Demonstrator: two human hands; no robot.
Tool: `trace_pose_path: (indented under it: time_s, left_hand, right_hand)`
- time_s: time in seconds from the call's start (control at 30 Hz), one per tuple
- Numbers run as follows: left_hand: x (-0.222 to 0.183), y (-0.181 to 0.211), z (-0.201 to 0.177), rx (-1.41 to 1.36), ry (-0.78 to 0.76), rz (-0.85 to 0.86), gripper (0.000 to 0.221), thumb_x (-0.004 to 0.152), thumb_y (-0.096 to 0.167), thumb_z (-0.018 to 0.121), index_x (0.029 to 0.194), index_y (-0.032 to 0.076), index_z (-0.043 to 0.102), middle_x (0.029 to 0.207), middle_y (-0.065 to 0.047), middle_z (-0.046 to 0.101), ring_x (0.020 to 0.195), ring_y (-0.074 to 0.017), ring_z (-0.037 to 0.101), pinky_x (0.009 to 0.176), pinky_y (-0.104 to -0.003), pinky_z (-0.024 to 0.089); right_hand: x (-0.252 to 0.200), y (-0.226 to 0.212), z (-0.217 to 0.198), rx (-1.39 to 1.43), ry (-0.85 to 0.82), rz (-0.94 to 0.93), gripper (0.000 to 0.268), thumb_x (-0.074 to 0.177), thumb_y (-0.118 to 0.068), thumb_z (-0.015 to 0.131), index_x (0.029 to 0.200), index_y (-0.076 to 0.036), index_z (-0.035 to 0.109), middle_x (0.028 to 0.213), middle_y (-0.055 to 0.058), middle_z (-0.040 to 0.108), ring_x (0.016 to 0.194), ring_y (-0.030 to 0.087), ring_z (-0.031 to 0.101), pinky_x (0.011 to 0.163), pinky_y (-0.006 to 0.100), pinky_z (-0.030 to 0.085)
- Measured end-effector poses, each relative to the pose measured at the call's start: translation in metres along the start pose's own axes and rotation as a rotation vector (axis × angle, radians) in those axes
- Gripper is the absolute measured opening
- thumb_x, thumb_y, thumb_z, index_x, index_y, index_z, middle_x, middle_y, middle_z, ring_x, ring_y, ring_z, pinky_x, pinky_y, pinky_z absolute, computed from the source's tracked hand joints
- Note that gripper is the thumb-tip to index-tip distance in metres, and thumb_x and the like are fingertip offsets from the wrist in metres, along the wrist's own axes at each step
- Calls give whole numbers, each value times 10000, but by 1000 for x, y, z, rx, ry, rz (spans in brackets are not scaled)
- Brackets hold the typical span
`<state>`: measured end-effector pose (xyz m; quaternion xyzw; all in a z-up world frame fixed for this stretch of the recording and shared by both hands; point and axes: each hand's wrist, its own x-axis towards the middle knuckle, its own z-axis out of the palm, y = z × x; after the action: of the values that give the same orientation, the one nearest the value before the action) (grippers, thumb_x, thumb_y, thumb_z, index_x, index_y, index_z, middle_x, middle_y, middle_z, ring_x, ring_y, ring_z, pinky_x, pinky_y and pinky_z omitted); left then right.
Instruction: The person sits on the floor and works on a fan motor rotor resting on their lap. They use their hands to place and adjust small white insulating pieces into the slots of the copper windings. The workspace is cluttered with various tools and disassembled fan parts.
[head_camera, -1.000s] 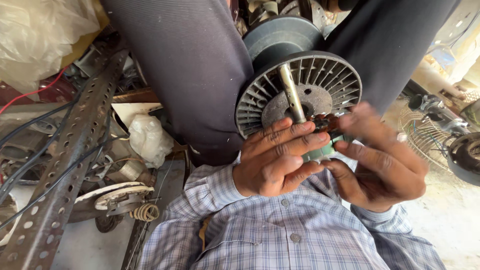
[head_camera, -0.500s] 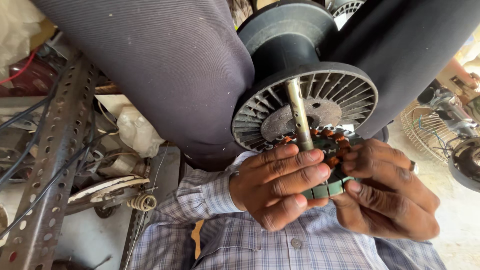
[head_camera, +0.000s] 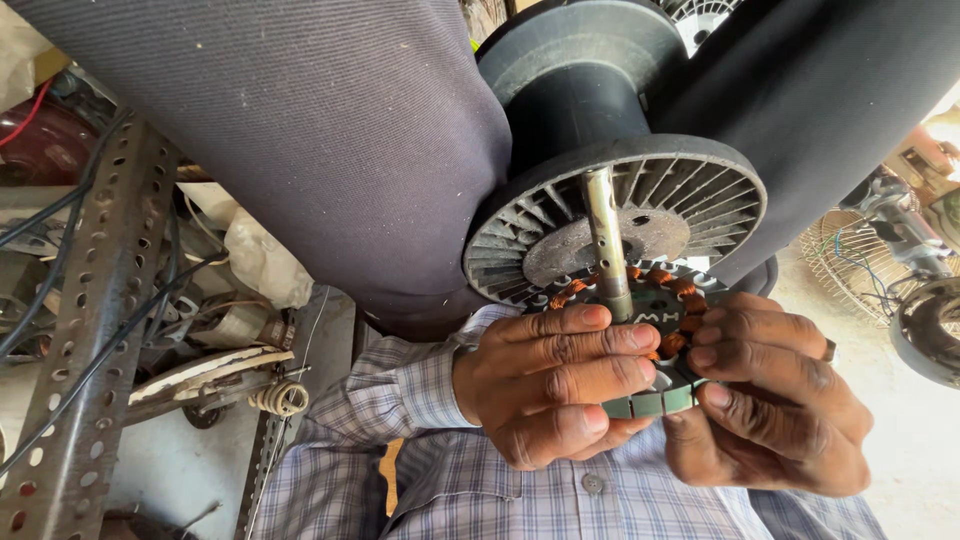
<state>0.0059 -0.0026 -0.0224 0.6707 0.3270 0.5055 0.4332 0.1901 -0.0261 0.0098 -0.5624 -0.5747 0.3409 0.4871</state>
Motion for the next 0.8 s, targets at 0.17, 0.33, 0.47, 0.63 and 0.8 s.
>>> trace_pose_path:
  time_s: [0.17,0.33,0.47,0.63,0.8]
  left_hand:
    - [1,0,0,64,-13,28,562,1039,162,743,1366,56,299,1142,-128,711,1119,-312,741,1093,-488,560]
    - [2,0,5,189,27,57,506,1074,303,644,1366,50,317,1067,-105,713,1061,-317,763,1052,-511,571]
    - [2,2,7,168,13,10,534,1093,280,638,1414,48,280,1089,-127,717,1073,-322,761,1073,-517,552]
    - [8,7,3,228,-9,-2,605,1087,289,648,1469,53,244,1098,-120,705,1117,-346,737,1132,-540,495]
    - [18,14,-16,84,-167,-143,604,1016,240,722,1409,13,322,1137,-139,717,1143,-340,742,1144,-522,478]
  right_hand:
    - [3,4,-5,48,-58,-34,289,791,-184,821,879,-19,601,858,166,659,856,292,691,739,443,636]
    - [2,4,-10,78,-84,3,312,820,-250,798,871,-13,602,886,181,657,886,301,697,766,471,627]
    - [4,6,-8,123,-79,-6,279,821,-201,788,873,3,605,905,201,652,901,300,687,749,447,630]
    - [6,7,-2,140,-48,-51,287,816,-184,783,882,19,591,908,211,638,890,303,680,736,446,622]
    - [11,11,3,196,5,-98,239,795,-135,769,867,31,612,887,210,653,823,297,691,701,429,615]
